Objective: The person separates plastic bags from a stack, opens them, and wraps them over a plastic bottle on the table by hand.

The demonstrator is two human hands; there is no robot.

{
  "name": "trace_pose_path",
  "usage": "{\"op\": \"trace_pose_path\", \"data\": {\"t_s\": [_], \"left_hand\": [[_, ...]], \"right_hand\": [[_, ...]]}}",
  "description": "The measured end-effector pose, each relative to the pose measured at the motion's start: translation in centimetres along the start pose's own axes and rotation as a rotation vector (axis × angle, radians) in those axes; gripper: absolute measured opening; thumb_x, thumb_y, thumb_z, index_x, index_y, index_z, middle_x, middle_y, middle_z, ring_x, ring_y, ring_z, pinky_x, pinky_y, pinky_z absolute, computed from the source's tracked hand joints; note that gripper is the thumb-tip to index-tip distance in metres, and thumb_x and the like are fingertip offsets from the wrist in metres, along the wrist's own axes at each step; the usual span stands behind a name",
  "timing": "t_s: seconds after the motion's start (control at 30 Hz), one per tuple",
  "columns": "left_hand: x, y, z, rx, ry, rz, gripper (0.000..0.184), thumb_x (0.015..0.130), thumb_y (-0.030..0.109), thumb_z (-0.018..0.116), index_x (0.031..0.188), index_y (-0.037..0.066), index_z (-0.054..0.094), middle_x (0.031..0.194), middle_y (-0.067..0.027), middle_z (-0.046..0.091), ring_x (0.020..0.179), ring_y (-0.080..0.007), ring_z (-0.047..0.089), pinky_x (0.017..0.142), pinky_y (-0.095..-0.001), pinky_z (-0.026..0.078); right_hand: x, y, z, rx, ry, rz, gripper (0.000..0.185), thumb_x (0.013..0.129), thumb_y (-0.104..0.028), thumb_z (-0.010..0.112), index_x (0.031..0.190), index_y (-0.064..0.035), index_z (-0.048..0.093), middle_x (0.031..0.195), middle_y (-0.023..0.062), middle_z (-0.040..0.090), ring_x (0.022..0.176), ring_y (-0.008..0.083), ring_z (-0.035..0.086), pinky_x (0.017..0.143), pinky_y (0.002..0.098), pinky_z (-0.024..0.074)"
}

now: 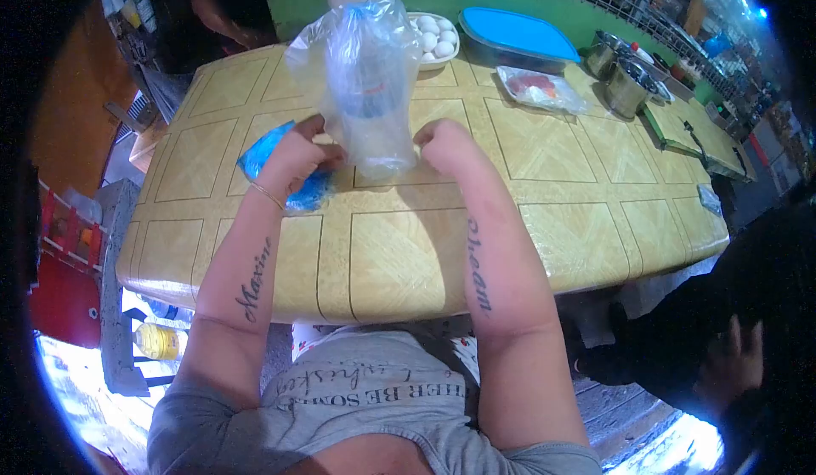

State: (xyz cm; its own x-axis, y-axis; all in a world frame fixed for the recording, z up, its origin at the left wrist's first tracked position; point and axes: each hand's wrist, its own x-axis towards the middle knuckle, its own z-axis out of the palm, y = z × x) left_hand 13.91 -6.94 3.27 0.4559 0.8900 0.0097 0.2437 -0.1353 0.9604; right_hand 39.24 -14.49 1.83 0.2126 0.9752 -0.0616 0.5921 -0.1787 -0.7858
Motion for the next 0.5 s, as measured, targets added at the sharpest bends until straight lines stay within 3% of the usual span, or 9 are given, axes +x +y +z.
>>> {"op": "trace_pose_path", "data": {"t_s": [0.07,0.13,0.2,0.23,0.27,0.37,0.43,0.5], "left_hand": [[0.1,0.4,-0.5,-0.033,0.031,0.036,0.051,0.079,-0.003,0.067,0.128,-0.006,0.054,0.123,-0.0155,0.062,0.077,-0.0171,0.065,0.066,-0.0297,0.053],[-0.1,0.8,-1.1,0.180,0.142,0.117,0.048,0.081,0.000,0.066,0.128,-0.004,0.055,0.121,-0.0166,0.064,0.079,-0.0174,0.066,0.068,-0.0307,0.053],[-0.1,1.0,-1.7,0.394,0.250,0.268,0.040,0.085,0.009,0.067,0.124,-0.001,0.060,0.114,-0.0177,0.067,0.082,-0.0177,0.066,0.075,-0.0315,0.053],[-0.5,1.1,-1.6,0.319,0.262,0.308,0.038,0.086,0.010,0.068,0.122,-0.001,0.062,0.112,-0.0166,0.067,0.084,-0.0168,0.066,0.077,-0.0299,0.052],[-0.8,1.6,-2.0,0.244,0.275,0.349,0.036,0.086,0.011,0.069,0.119,0.000,0.063,0.110,-0.0155,0.068,0.085,-0.0160,0.066,0.078,-0.0283,0.052],[-4.0,5.2,-2.6,-0.134,0.289,0.552,0.029,0.089,0.016,0.070,0.113,-0.001,0.066,0.105,-0.0103,0.069,0.086,-0.0133,0.064,0.079,-0.0234,0.050],[-7.5,8.1,-2.0,-0.265,0.416,0.922,0.023,0.091,0.015,0.068,0.109,-0.001,0.067,0.101,-0.0089,0.068,0.084,-0.0126,0.063,0.076,-0.0224,0.049],[-10.3,9.9,-3.3,-0.184,0.471,1.342,0.023,0.096,0.016,0.060,0.106,-0.003,0.066,0.100,-0.0114,0.067,0.083,-0.0132,0.062,0.075,-0.0240,0.049]], "right_hand": [[0.8,1.3,0.1,0.060,0.112,-0.043,0.032,0.075,-0.001,0.059,0.104,0.0019,0.070,0.076,0.0069,0.065,0.059,0.0133,0.058,0.052,0.0277,0.0460],[1.8,2.4,-0.1,0.117,0.191,-0.086,0.028,0.078,-0.002,0.058,0.103,0.0011,0.069,0.076,0.0038,0.064,0.060,0.0116,0.057,0.050,0.0275,0.0440],[1.9,2.6,-0.1,0.137,0.295,-0.129,0.026,0.078,-0.005,0.060,0.100,0.0002,0.072,0.084,0.0132,0.069,0.074,0.0217,0.066,0.066,0.0335,0.0499],[2.0,2.6,-0.2,0.147,0.347,-0.154,0.025,0.078,-0.007,0.062,0.099,-0.0002,0.073,0.088,0.0179,0.072,0.081,0.0267,0.070,0.073,0.0365,0.0528],[2.4,3.0,-0.1,0.144,0.383,-0.171,0.023,0.078,-0.009,0.063,0.097,-0.0008,0.074,0.085,0.0167,0.072,0.078,0.0254,0.069,0.072,0.0349,0.0525],[1.7,1.8,-0.1,0.206,0.453,-0.192,0.018,0.083,-0.007,0.063,0.099,-0.0013,0.070,0.077,0.0009,0.063,0.064,0.0075,0.055,0.052,0.0243,0.0428],[1.1,1.1,-0.9,0.217,0.634,-0.314,0.016,0.084,-0.006,0.064,0.098,-0.0017,0.071,0.078,0.0009,0.064,0.065,0.0068,0.055,0.054,0.0238,0.0436],[0.6,0.6,-1.8,0.270,0.813,-0.432,0.014,0.085,-0.005,0.063,0.096,-0.0016,0.071,0.080,0.0034,0.066,0.069,0.0091,0.058,0.059,0.0255,0.0457]]}}
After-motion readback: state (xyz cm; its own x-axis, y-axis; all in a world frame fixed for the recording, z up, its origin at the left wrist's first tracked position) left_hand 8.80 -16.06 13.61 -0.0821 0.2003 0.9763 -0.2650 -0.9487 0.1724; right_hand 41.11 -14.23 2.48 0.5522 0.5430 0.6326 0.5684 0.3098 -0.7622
